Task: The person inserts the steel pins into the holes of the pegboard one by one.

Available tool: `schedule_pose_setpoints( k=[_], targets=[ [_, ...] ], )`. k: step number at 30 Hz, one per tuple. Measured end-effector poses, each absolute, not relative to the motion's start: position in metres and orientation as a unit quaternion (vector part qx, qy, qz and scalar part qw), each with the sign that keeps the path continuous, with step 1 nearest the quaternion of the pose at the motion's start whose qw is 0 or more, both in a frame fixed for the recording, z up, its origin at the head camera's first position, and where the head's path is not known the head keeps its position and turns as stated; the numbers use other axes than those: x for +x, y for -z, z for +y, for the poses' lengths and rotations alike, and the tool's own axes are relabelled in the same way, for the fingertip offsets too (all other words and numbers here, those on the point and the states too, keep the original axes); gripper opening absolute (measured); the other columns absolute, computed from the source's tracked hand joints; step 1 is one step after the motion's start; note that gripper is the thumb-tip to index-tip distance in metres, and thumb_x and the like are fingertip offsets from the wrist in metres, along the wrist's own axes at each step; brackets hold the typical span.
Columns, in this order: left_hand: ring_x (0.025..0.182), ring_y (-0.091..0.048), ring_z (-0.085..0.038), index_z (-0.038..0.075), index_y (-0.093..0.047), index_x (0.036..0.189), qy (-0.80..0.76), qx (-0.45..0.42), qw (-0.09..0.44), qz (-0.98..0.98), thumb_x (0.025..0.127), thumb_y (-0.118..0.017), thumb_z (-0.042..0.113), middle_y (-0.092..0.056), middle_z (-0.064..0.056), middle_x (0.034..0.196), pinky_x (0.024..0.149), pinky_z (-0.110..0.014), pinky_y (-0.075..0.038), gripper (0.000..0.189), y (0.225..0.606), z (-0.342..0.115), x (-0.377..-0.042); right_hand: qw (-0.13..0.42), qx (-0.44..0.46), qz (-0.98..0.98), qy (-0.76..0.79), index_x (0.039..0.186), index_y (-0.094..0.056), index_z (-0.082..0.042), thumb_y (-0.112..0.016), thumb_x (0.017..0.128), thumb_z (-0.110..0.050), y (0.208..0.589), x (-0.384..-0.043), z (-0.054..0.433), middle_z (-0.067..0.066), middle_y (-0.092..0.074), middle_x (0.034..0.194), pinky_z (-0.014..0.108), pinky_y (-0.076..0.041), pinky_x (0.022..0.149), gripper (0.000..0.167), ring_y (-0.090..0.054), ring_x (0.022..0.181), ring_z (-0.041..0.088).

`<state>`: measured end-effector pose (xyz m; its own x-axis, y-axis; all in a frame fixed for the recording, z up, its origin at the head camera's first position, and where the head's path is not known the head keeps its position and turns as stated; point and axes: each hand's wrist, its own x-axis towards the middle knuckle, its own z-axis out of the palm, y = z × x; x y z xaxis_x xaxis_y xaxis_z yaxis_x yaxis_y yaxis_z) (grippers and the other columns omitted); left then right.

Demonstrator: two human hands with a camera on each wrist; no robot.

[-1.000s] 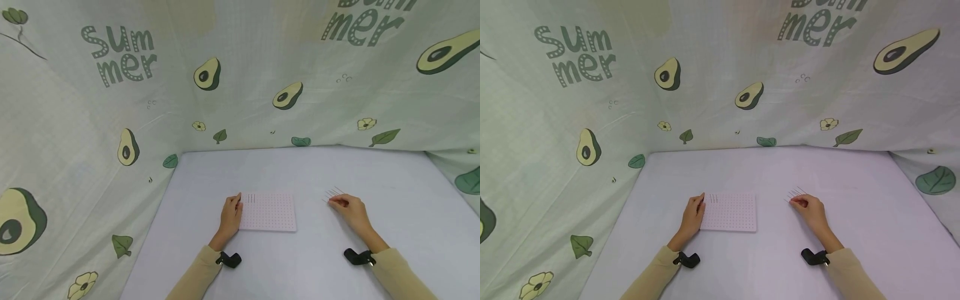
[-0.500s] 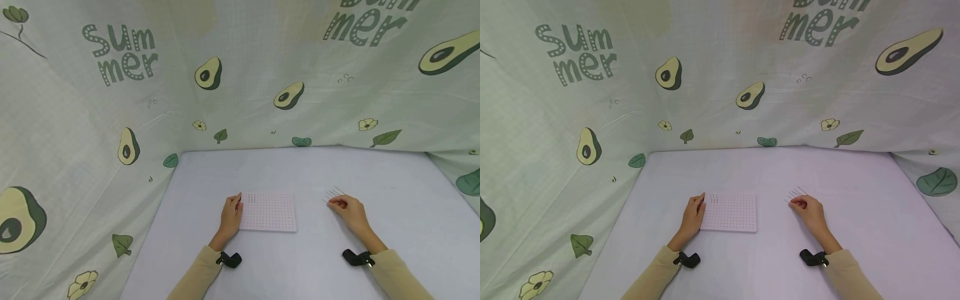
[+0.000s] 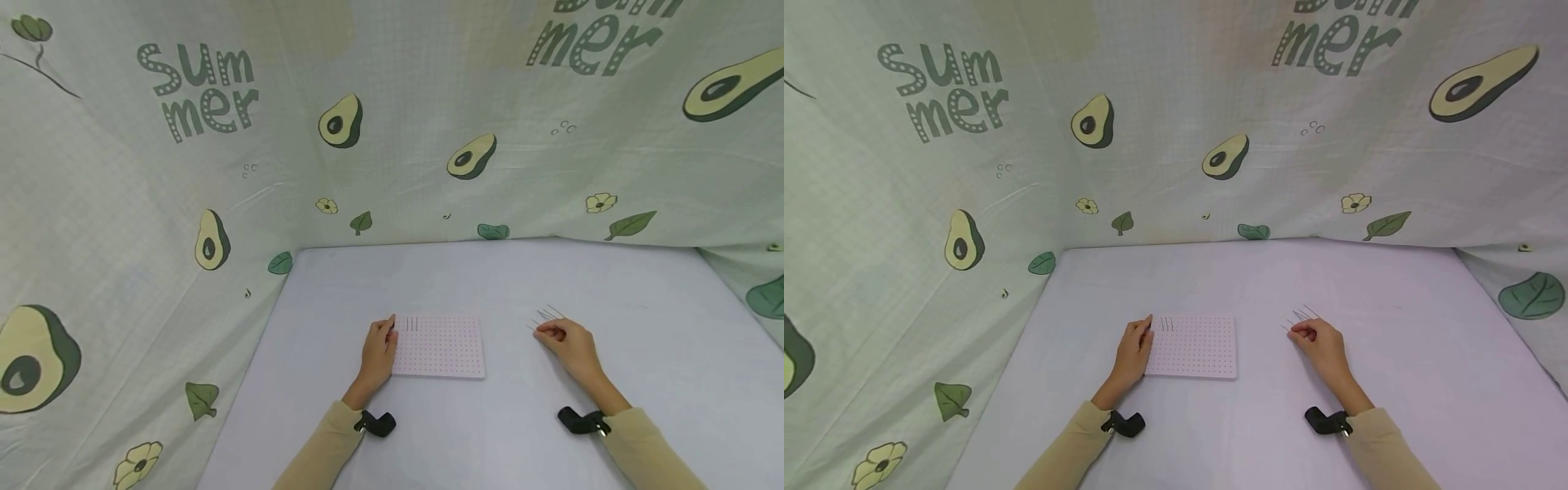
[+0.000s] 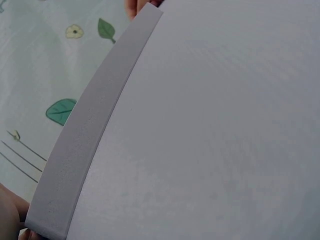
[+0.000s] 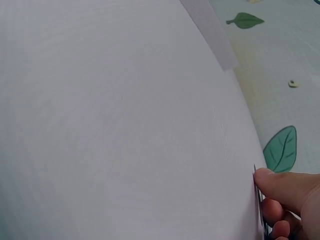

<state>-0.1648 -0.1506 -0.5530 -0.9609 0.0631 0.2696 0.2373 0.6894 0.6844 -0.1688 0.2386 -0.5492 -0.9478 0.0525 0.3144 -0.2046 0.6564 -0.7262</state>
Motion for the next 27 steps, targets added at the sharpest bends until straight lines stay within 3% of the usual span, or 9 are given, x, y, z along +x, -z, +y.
schedule_pose_setpoints(
  k=[12,20,27],
  targets=[
    [0.102,-0.053,-0.025,-0.004,-0.049,0.143,0.381,-0.082,0.120,-0.913,0.104,-0.050,0.009,-0.053,-0.018,0.124,0.088,-0.042,-0.045,0.041,0.5508,-0.1491,-0.1640,0.170,0.050,-0.900,-0.398,0.086,-0.073,0.001,-0.079,0.083,-0.003,0.5501,-0.1677,0.2362,0.002,-0.057,0.071,0.021,-0.034,0.056,0.007,-0.044,0.065,0.009],
    [0.108,-0.055,-0.028,-0.004,-0.049,0.143,0.379,-0.079,0.118,-0.914,0.104,-0.050,0.009,-0.053,-0.020,0.125,0.092,-0.045,-0.045,0.041,0.5507,-0.1484,-0.1644,0.165,0.058,-0.903,-0.393,0.081,-0.070,0.001,-0.077,0.084,0.000,0.5480,-0.1670,0.2335,0.002,-0.051,0.069,0.025,-0.034,0.053,0.008,-0.041,0.062,0.010],
    [0.104,-0.053,-0.026,-0.004,-0.048,0.144,0.378,-0.073,0.113,-0.916,0.105,-0.050,0.010,-0.052,-0.019,0.126,0.090,-0.044,-0.045,0.042,0.5488,-0.1476,-0.1642,0.163,0.076,-0.901,-0.395,0.081,-0.069,0.003,-0.075,0.084,0.004,0.5473,-0.1693,0.2328,0.003,-0.055,0.071,0.024,-0.036,0.054,0.007,-0.043,0.062,0.008]
  ],
)
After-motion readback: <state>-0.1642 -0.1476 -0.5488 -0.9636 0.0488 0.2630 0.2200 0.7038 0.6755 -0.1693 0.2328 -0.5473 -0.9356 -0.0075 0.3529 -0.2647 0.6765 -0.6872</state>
